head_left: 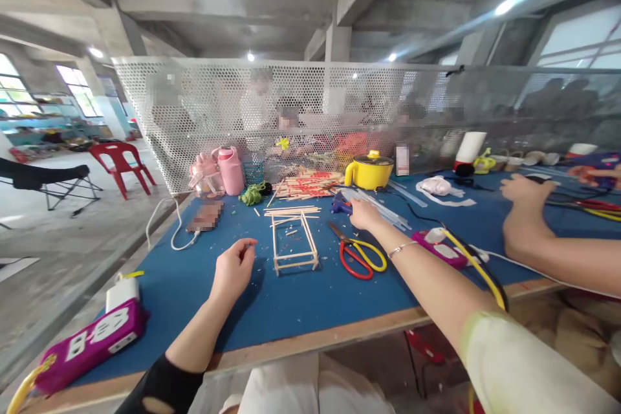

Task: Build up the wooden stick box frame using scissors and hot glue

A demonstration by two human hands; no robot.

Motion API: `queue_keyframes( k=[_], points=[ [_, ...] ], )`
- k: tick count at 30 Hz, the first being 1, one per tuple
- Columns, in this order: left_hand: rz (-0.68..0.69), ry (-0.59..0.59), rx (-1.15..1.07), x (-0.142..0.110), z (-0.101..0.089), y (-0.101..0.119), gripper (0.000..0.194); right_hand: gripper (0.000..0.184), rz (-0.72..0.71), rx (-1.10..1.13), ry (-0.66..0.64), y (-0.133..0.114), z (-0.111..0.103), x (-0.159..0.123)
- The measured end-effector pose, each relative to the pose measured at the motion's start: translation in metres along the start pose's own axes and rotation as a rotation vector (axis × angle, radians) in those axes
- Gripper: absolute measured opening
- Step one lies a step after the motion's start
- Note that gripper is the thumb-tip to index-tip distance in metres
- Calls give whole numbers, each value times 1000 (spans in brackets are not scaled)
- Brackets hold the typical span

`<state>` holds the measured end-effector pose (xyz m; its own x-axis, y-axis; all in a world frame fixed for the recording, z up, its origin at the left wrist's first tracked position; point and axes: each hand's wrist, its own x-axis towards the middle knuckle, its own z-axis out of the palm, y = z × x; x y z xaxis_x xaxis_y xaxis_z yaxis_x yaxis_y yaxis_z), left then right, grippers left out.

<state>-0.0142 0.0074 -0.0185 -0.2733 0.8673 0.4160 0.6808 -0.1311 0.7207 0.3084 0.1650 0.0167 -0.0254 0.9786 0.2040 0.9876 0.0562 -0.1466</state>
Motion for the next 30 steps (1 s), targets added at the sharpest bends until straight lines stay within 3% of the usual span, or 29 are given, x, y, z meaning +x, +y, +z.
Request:
queue_keyframes(
  k=[5,11,14,18,21,24,26,27,29,30],
  points=[
    [-5,-31,-3,2,0,-1,33,32,85,-42,-46,0,13,17],
    [-12,-54,19,2,-1,1,33,33,95,98,-25,-9,15,23],
    [15,-54,22,0,0,-1,34,33,109,236,30,-18,7,20],
    [84,-43,7,1,0,-2,32,31,123,480,153,-29,-21,1],
    [161,-45,-5,16,-5,10,32,33,102,700,203,-28,-48,-36],
    [266,-87,-16,39,-9,27,29,30,55,885,171,-18,-65,-99],
    [351,-109,-34,50,-8,36,28,22,13,976,85,-10,-66,-148],
    [390,-113,-47,52,-5,37,28,20,-32,1076,-23,-8,-62,-171],
    [425,-129,-63,50,1,35,28,22,-18,1113,-177,-8,-49,-208],
    [413,-152,-57,47,4,31,28,24,5,1112,-194,-10,-40,-221]
  ],
)
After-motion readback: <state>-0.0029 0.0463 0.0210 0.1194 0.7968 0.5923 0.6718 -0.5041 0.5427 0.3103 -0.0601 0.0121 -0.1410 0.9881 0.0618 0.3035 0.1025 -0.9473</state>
